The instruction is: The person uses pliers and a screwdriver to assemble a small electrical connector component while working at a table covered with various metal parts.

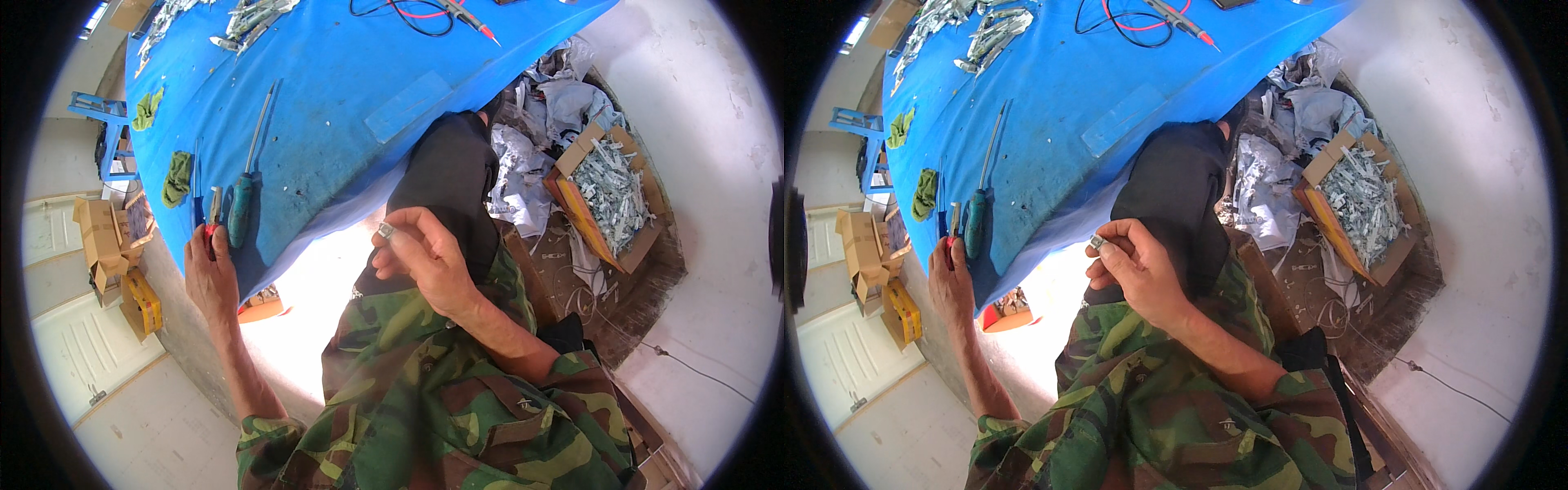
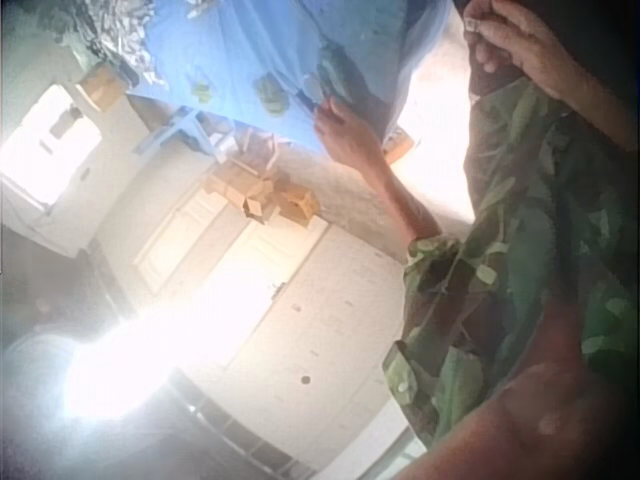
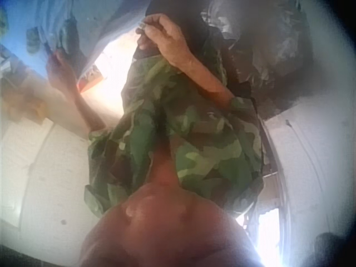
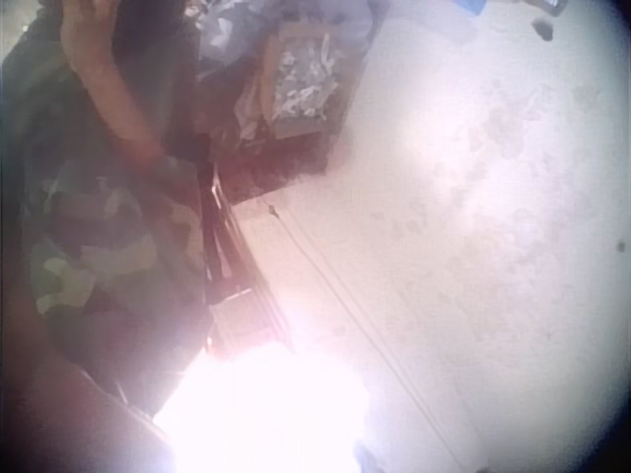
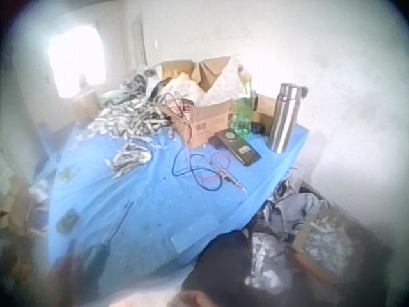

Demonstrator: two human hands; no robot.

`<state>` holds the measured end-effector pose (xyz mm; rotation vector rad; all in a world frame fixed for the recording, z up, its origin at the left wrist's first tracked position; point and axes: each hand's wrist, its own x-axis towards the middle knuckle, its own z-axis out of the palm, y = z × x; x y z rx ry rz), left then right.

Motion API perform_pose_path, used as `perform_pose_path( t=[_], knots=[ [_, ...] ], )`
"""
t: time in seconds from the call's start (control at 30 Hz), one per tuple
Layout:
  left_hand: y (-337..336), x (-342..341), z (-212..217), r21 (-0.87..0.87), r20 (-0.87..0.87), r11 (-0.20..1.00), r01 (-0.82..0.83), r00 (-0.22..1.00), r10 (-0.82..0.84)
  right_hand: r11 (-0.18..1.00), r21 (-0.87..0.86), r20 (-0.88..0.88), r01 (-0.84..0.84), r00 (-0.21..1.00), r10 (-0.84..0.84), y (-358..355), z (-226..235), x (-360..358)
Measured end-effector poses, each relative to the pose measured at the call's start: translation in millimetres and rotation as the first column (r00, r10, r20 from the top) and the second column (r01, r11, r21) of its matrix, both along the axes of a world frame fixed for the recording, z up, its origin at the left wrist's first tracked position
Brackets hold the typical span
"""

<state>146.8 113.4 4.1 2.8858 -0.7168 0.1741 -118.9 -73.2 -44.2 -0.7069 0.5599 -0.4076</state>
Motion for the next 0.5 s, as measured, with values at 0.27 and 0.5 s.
perform_pose_path(
  t=[0.27,0.5],
  knots=[
    [7,2,-8,-0.051,0.134,0.994,0.096,0.987,-0.088,0.995,0.099,0.004,-0.013,1.0,0.012,-3,0,-2],
    [-24,-54,17,-0.398,0.193,0.808,0.435,0.9,-0.39,0.991,0.134,0.0,-0.013,1.0,0.013,-3,2,-2]
  ],
)
